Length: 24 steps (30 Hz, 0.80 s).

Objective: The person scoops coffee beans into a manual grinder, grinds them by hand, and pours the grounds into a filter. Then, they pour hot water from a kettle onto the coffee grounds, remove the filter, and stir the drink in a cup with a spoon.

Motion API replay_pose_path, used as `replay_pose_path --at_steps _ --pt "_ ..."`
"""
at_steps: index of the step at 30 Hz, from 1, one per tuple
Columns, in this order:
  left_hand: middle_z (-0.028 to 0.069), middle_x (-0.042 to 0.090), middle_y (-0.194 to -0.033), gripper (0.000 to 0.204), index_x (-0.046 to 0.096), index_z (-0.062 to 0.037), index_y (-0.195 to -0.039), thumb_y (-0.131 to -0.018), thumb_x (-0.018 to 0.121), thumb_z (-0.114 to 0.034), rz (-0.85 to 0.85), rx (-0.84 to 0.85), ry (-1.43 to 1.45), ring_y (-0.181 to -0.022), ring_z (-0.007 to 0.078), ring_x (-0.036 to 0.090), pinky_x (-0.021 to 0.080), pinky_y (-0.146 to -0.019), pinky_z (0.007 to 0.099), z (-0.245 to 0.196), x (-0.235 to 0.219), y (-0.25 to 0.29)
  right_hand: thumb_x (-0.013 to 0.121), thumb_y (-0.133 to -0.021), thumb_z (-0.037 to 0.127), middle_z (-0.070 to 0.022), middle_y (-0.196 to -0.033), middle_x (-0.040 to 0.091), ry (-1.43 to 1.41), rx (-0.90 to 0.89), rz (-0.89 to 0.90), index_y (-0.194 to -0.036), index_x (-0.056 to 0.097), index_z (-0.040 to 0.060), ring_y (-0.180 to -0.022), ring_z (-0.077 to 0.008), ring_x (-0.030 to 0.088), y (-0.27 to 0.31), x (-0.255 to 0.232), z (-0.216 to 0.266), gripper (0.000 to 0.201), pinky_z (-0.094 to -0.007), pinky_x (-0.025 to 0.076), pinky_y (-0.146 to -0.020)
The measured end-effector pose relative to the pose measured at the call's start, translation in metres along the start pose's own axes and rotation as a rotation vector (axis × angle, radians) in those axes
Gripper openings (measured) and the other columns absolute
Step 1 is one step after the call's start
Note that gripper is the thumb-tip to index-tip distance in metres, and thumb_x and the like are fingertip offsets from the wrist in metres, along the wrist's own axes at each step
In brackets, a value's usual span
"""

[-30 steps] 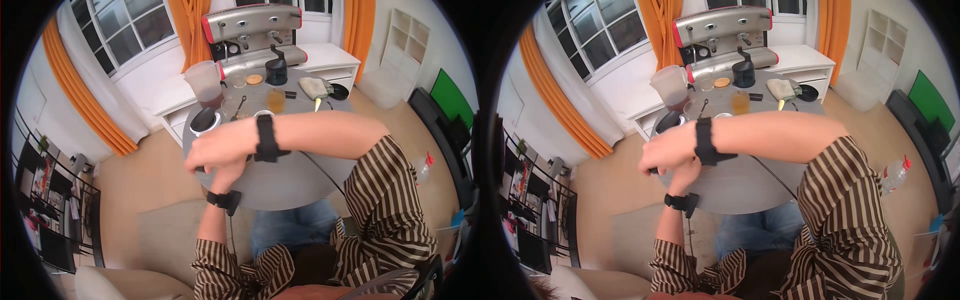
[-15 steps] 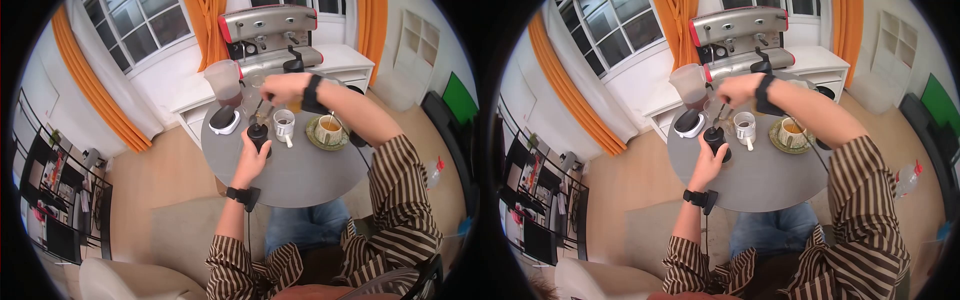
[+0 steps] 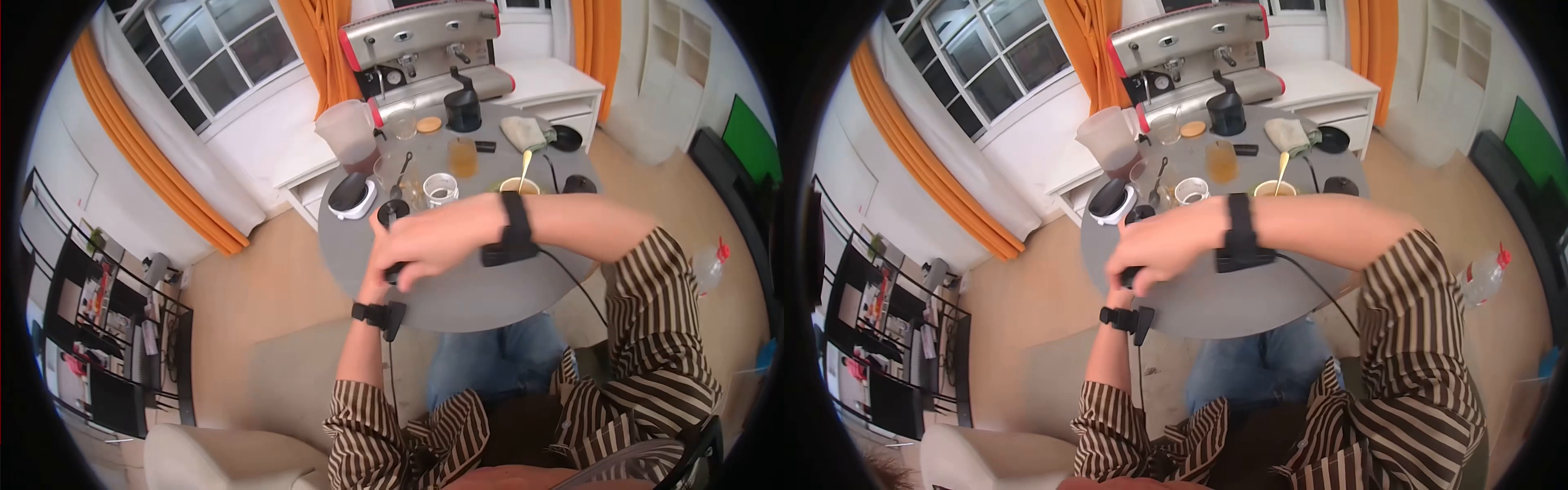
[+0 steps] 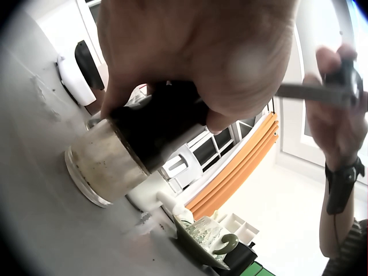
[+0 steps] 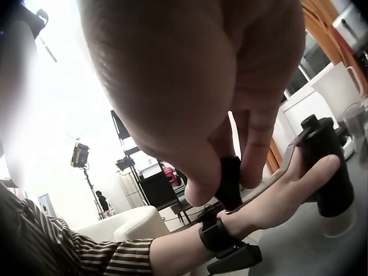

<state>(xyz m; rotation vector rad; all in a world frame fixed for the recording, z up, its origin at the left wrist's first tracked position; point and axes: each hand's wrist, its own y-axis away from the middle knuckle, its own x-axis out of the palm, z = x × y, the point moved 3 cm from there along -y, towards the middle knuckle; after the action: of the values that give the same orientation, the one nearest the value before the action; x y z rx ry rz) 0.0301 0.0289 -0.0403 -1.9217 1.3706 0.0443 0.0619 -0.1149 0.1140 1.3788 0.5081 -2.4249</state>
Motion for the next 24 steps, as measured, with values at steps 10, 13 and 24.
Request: replay_pose_path --at_steps 10,13,24 --pt "0.0308 0.049 -0.134 0.050 0.042 0.0100 -0.133 -0.099 0.061 -0.022 0.027 -0.193 -0.048 -0.121 0.0437 0.055 0.043 -0.103 0.0431 0.003 0.000 -0.013 0.068 -0.092 0.019 -0.0173 -0.101 0.071 0.288 0.194 0.003 -0.124 0.062 0.0068 -0.097 -0.0361 0.067 -0.108 -0.034 -0.073 0.034 -0.0456 0.052 -0.084" --pt "0.0289 0.063 -0.113 0.065 0.021 0.0077 -0.138 -0.098 0.063 -0.022 -0.045 -0.182 -0.059 -0.107 0.0414 0.065 0.049 -0.094 0.0415 -0.026 0.001 -0.015 0.069 -0.092 0.019 -0.0177 -0.102 0.072 0.301 0.244 0.018 -0.122 0.064 0.0044 -0.099 -0.0364 0.068 -0.111 -0.044 -0.086 0.034 -0.0453 0.053 -0.084" --pt "0.0192 0.054 -0.126 0.064 0.021 0.0008 -0.145 -0.101 0.062 -0.022 -0.057 -0.235 0.001 -0.116 0.0263 0.057 0.045 -0.102 0.0381 -0.024 0.000 -0.011 0.069 -0.088 0.012 -0.0233 -0.101 0.071 0.608 0.618 -0.090 -0.103 0.071 -0.0015 -0.098 -0.0397 0.069 -0.062 -0.071 -0.146 0.020 -0.0461 0.056 -0.084"
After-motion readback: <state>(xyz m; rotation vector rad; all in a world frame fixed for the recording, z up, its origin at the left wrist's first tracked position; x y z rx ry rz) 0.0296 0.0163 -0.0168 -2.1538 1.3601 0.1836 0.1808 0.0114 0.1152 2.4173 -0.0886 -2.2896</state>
